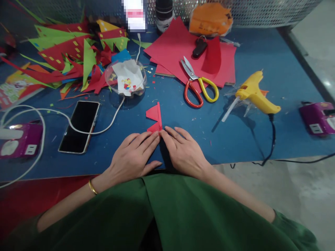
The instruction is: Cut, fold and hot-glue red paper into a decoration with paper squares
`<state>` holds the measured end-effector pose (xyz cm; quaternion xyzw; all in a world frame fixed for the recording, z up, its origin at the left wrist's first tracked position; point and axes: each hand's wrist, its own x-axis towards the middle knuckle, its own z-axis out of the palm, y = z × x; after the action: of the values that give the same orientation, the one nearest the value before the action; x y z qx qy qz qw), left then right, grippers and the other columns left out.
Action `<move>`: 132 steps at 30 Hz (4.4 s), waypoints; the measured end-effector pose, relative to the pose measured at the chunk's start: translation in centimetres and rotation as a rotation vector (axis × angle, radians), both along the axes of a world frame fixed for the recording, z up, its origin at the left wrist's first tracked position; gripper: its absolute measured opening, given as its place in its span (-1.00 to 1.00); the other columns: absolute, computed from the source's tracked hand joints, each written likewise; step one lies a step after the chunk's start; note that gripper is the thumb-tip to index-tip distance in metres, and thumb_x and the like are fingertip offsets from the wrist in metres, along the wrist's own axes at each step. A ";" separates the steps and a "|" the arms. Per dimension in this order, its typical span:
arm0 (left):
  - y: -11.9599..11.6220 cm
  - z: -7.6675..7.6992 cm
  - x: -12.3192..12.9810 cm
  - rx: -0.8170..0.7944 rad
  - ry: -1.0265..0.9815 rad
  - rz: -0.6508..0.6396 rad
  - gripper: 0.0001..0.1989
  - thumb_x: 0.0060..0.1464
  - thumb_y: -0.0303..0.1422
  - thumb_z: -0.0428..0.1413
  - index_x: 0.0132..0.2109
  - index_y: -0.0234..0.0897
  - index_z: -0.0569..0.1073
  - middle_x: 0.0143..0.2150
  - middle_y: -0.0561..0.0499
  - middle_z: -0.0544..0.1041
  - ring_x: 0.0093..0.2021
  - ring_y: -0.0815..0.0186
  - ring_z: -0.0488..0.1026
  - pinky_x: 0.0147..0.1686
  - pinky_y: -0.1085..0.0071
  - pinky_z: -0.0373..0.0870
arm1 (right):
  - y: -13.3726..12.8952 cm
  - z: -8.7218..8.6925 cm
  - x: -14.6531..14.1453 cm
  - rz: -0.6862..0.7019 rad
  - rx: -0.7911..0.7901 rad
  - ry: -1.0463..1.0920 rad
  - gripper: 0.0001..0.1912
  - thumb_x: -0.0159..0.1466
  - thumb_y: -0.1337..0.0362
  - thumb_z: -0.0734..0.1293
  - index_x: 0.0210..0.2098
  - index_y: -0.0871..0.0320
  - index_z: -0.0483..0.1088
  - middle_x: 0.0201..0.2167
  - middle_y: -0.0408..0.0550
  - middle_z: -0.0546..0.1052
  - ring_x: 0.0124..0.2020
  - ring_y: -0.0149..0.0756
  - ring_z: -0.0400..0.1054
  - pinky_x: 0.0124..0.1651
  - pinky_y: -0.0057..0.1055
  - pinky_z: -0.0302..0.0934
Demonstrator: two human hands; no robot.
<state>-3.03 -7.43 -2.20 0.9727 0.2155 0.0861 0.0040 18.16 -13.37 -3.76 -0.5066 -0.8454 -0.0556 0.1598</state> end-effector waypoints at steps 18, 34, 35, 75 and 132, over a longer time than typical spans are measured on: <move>4.4 1.2 2.1 -0.606 -0.344 0.552 -0.80 0.20 -0.43 0.14 -0.03 -0.28 0.51 -0.20 -0.04 0.60 -0.20 0.21 0.53 -0.14 0.22 0.46 | 3.3 1.1 -0.7 0.125 0.140 -0.111 -0.65 0.45 0.52 0.07 -0.18 0.27 0.48 -0.37 0.04 0.62 -0.34 -0.27 0.48 0.03 -0.24 0.29; 1.8 2.5 4.0 -1.599 -1.160 0.831 -0.79 0.12 -0.19 0.24 -0.26 -0.26 0.53 -0.28 -0.05 0.66 -0.34 0.31 0.58 -0.28 0.39 0.51 | 3.4 2.0 -3.2 0.017 0.428 0.151 -0.72 0.37 0.51 0.25 0.04 0.23 0.43 -0.22 0.02 0.69 -0.19 -0.28 0.57 0.09 -0.25 0.27; 2.2 2.5 3.8 -1.578 -1.164 0.839 -0.79 0.09 -0.21 0.26 -0.26 -0.27 0.54 -0.32 -0.04 0.66 -0.39 0.33 0.57 -0.31 0.40 0.50 | 3.3 2.3 -2.9 0.012 0.401 0.195 -0.73 0.38 0.49 0.26 0.03 0.19 0.45 -0.20 -0.01 0.69 -0.20 -0.30 0.58 0.07 -0.26 0.29; 4.7 1.5 1.8 0.058 -0.627 0.356 -0.80 0.32 -0.50 0.03 0.01 -0.30 0.50 -0.07 -0.12 0.61 -0.11 0.22 0.55 -0.12 0.31 0.45 | 4.9 2.6 0.8 -0.471 -0.705 1.451 -0.52 0.02 0.15 0.48 -0.09 0.18 0.42 -0.59 -0.34 0.31 -0.63 -0.50 0.12 -0.57 -0.46 -0.05; 3.1 -0.1 2.2 -0.469 -0.459 0.377 -0.93 0.16 -0.36 0.28 -0.32 -0.17 0.62 -0.29 0.07 0.61 -0.25 0.29 0.52 -0.23 0.25 0.28 | 3.3 0.1 0.3 -0.273 -0.268 0.440 -0.77 0.44 0.23 0.27 -0.27 0.13 0.53 -0.32 -0.03 0.53 -0.33 -0.28 0.39 -0.26 -0.31 0.12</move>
<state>-0.83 -4.31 -2.31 0.8441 0.3980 0.2494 0.2586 18.44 -10.12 -3.70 -0.6322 -0.7142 0.1468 0.2622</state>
